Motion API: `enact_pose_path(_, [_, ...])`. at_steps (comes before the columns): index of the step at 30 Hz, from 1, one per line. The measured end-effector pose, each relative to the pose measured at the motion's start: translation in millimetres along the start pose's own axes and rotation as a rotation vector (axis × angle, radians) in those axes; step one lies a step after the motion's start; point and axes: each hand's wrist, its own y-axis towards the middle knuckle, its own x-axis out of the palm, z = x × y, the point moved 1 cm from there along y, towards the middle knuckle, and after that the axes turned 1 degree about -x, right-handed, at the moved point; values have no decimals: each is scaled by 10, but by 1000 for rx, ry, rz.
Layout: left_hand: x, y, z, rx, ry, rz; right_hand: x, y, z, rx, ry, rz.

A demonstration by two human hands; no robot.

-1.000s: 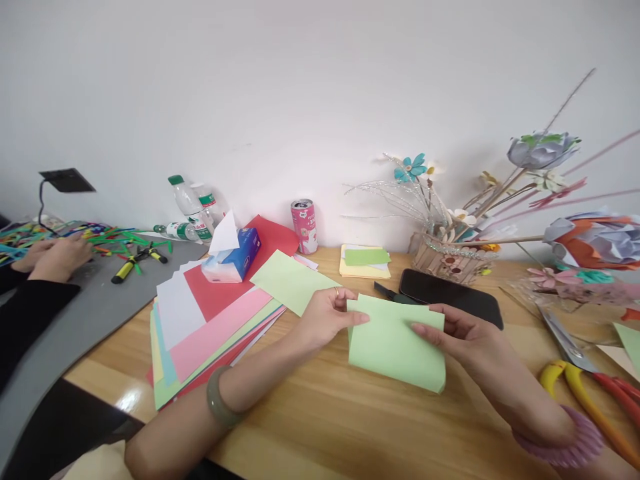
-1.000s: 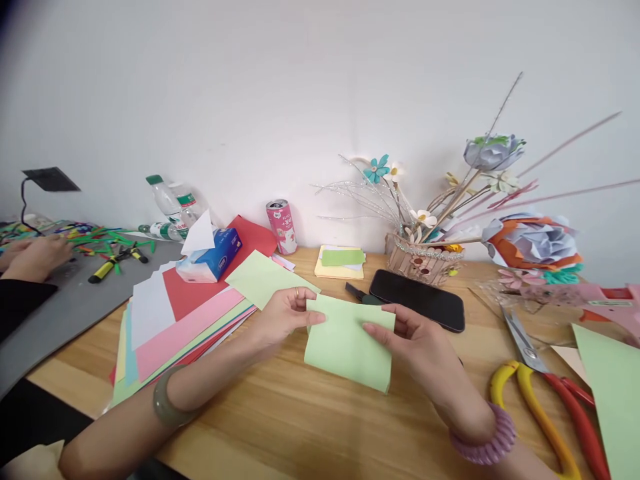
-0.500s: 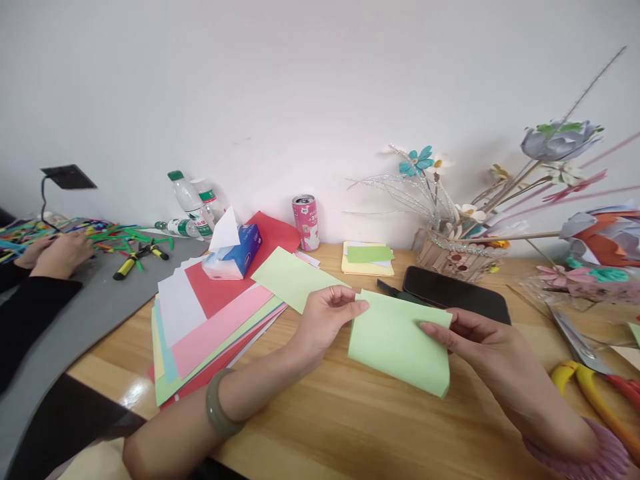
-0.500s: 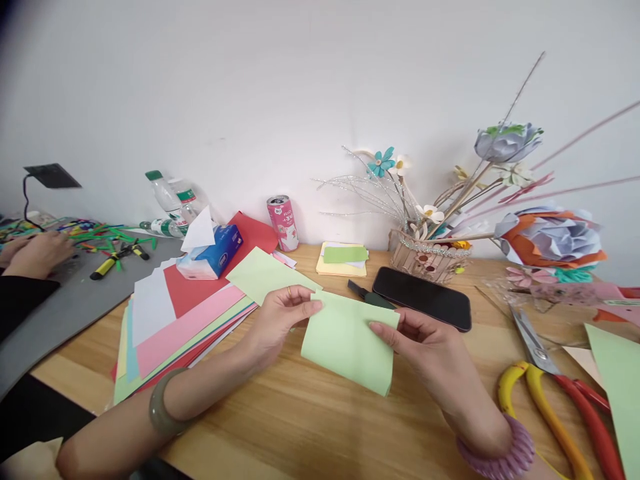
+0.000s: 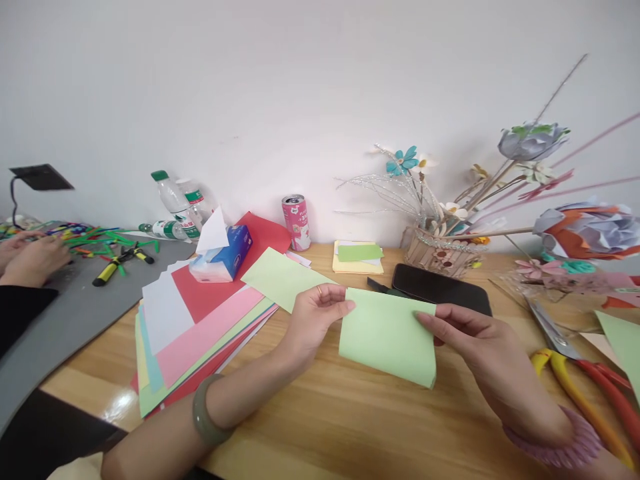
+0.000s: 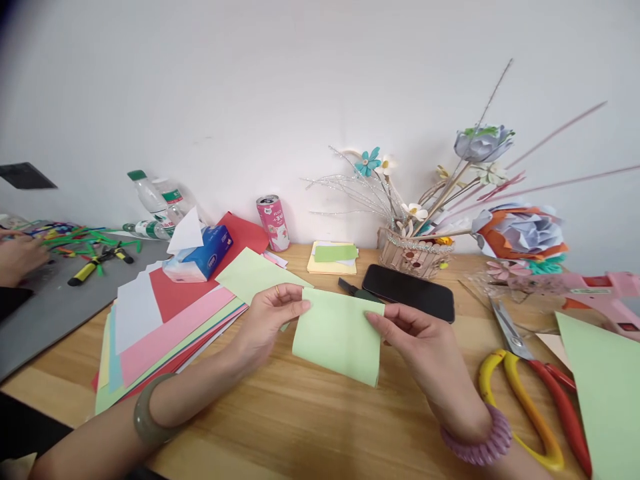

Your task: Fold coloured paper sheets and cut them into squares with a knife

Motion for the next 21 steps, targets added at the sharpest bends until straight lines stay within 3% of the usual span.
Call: enact_pose_path(21, [4, -10, 5, 3, -23, -4, -24, -28, -13, -17, -8, -17])
